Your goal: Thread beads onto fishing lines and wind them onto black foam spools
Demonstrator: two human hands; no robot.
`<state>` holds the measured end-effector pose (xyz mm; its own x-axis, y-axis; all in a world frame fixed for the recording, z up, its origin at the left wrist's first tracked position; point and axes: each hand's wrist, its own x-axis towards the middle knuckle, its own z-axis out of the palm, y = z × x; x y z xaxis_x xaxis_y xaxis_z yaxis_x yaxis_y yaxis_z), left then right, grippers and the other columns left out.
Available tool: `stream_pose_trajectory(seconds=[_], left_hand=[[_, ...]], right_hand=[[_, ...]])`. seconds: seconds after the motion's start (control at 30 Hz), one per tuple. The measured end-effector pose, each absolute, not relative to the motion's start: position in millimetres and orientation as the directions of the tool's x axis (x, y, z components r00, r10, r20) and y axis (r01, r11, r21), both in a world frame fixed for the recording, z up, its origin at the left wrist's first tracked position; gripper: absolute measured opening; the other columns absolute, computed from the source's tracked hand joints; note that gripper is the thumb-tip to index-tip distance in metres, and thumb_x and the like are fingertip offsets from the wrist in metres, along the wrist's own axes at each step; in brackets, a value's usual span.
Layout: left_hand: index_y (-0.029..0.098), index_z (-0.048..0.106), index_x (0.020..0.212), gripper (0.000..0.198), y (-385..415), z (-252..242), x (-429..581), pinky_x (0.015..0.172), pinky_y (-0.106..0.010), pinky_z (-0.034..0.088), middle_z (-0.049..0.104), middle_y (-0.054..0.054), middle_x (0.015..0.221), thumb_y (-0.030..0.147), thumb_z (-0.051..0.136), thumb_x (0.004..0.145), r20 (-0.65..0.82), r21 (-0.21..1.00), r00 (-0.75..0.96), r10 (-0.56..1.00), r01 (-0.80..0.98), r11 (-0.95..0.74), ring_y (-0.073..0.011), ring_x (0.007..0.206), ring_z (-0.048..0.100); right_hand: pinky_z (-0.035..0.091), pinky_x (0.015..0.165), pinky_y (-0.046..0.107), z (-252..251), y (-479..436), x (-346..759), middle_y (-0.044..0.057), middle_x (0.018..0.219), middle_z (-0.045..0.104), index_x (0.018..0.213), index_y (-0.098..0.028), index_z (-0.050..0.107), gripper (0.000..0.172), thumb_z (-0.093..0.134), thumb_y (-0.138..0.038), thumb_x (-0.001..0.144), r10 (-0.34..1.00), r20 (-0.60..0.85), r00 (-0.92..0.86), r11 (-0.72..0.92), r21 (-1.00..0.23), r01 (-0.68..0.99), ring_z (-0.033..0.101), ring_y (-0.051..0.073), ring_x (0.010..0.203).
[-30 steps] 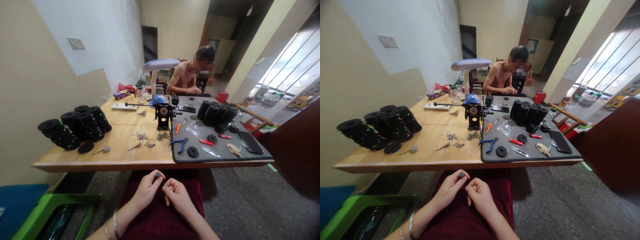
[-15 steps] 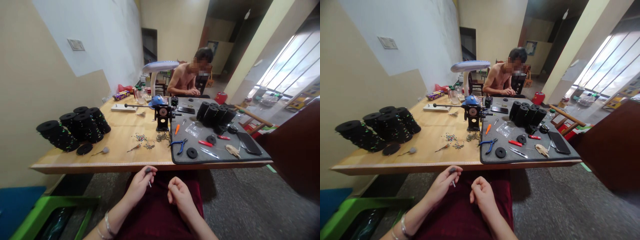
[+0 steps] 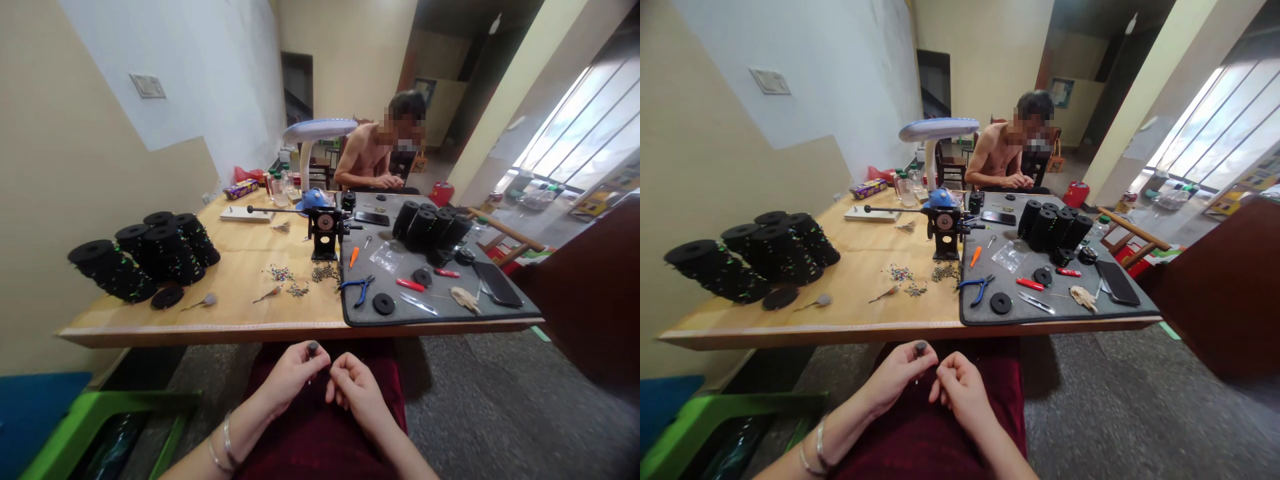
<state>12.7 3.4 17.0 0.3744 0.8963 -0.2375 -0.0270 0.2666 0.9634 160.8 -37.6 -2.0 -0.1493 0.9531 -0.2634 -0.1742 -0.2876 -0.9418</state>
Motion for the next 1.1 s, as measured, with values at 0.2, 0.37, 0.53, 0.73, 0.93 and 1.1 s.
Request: stream_pose_trajectory(seconds=[0.2,0.37,0.53,0.73,0.93,1.1], left_hand=[[0.015,0.058,0.068,0.030,7,19,9,0.051,-0.021,0.035,0.052,0.003,0.060,0.043,0.065,0.074,-0.148,0.989,0.320,0.936,0.047,0.141,-0.0099,0.054,0.044],[0.015,0.059,0.067,0.025,6,23,10,0.055,-0.022,0.038,0.055,0.001,0.054,0.036,0.059,0.080,0.009,0.979,0.335,0.942,0.187,-0.076,-0.0119,0.054,0.048],[0.016,0.060,0.066,0.025,13,40,11,0.056,-0.023,0.039,0.059,0.000,0.055,0.033,0.055,0.084,0.091,0.946,0.373,0.923,0.258,-0.197,-0.0130,0.055,0.052],[0.016,0.058,0.063,0.024,36,66,18,0.054,-0.023,0.035,0.056,0.001,0.058,0.030,0.055,0.082,0.218,0.889,0.384,0.897,0.302,-0.345,-0.0129,0.057,0.049],[0.016,0.053,0.058,0.025,47,81,27,0.051,-0.022,0.032,0.048,0.003,0.054,0.027,0.054,0.081,0.294,0.852,0.396,0.870,0.305,-0.427,-0.0108,0.054,0.042],[0.016,0.051,0.058,0.023,53,80,25,0.051,-0.021,0.030,0.046,0.004,0.054,0.023,0.052,0.081,0.331,0.797,0.393,0.858,0.371,-0.478,-0.0102,0.053,0.042]], right_hand=[[0.039,0.050,0.023,-3,-33,162,0.008,0.071,0.070,0.088,-0.015,0.056,0.050,0.060,-0.063,0.074,0.930,-0.295,-0.222,-0.361,-0.853,-0.378,0.057,0.012,0.053],[0.045,0.057,0.026,3,-26,157,0.003,0.070,0.066,0.083,-0.016,0.057,0.041,0.067,-0.054,0.073,0.954,-0.216,-0.208,-0.279,-0.895,-0.349,0.060,0.014,0.059],[0.043,0.056,0.024,16,-11,163,0.001,0.063,0.066,0.079,-0.015,0.058,0.036,0.068,-0.049,0.073,0.960,-0.179,-0.216,-0.229,-0.946,-0.231,0.056,0.012,0.054],[0.043,0.065,0.026,58,7,180,0.003,0.066,0.071,0.075,-0.015,0.061,0.028,0.070,-0.042,0.073,0.954,-0.142,-0.262,-0.180,-0.975,-0.127,0.059,0.013,0.060],[0.043,0.064,0.025,76,18,188,0.001,0.067,0.071,0.071,-0.015,0.061,0.029,0.073,-0.041,0.071,0.959,-0.121,-0.255,-0.150,-0.984,-0.099,0.061,0.013,0.064],[0.038,0.051,0.020,70,26,186,0.002,0.065,0.070,0.076,-0.015,0.058,0.034,0.075,-0.044,0.068,0.932,-0.197,-0.305,-0.260,-0.948,-0.181,0.060,0.011,0.056]])
